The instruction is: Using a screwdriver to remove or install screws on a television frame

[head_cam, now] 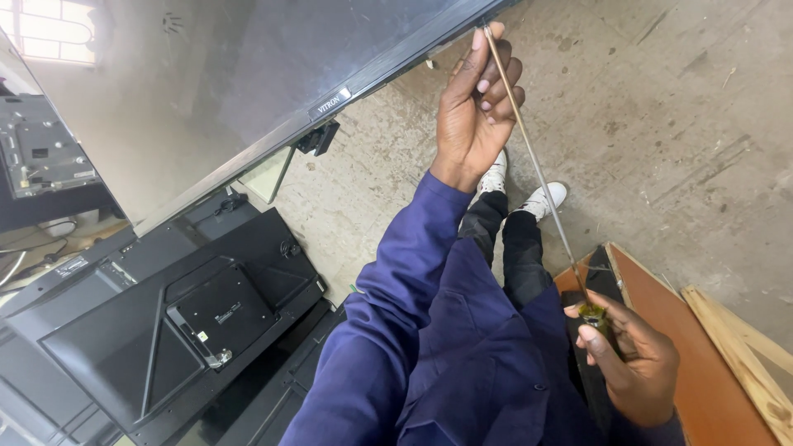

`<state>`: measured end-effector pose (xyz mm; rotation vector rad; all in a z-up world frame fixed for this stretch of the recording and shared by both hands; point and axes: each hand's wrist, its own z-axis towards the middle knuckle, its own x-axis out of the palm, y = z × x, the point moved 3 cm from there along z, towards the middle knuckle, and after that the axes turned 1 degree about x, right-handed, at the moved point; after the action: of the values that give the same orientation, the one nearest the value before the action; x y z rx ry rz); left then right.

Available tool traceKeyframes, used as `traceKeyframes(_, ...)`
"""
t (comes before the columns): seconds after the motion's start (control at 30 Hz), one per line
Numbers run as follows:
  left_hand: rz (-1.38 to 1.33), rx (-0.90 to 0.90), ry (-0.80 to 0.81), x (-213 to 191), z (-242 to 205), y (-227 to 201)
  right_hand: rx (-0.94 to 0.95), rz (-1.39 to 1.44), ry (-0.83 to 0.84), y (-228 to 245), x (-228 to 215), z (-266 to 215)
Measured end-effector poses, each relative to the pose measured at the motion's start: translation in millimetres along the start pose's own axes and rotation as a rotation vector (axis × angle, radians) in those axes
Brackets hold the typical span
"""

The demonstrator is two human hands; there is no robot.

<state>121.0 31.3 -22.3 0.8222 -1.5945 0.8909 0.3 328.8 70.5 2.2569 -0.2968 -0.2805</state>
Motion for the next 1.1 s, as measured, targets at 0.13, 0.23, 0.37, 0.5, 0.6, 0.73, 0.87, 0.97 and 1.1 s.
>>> traceKeyframes(0.13,0.004,0.0,0.008,1.0,0.2,0.0,-0.003,-0.015,0.004,1.6,-0.4,0.9)
traceKeyframes(0.23,0.001,0.003,0.018,1.7,0.6,-0.2,0.024,-0.031,-0.013,3.6,-0.3,1.0)
traceKeyframes(0.37,0.002,0.003,0.001,0.2,2.0,-0.7,0.037,-0.049,-0.014,9.7,0.5,2.4)
traceKeyframes(0.5,0.004,0.002,0.005,0.0,2.2,-1.0,0.034,-0.079,-0.023,15.5,0.0,-2.4)
traceKeyframes(0.6,-0.008,0.001,0.017,0.2,2.9,-0.7,-0.025,-0.133,-0.029,26.0,-0.8,-9.2)
traceKeyframes(0.73,0.071,0.039,-0.033,2.1,1.5,-1.1,-0.012,-0.16,-0.061,42.2,-1.1,-18.7)
traceKeyframes(0.87,0.362,0.207,-0.34,36.0,4.3,-7.3,0.099,0.334,0.18,11.1,-15.0,-23.4)
traceKeyframes(0.97,0.521,0.304,-0.248,41.1,3.4,-10.1,0.225,0.459,0.25,18.8,-16.5,-24.2)
traceKeyframes(1.1,0.526,0.308,-0.23,35.6,6.8,-12.0,0.139,0.71,0.478,9.7,-15.8,-16.2)
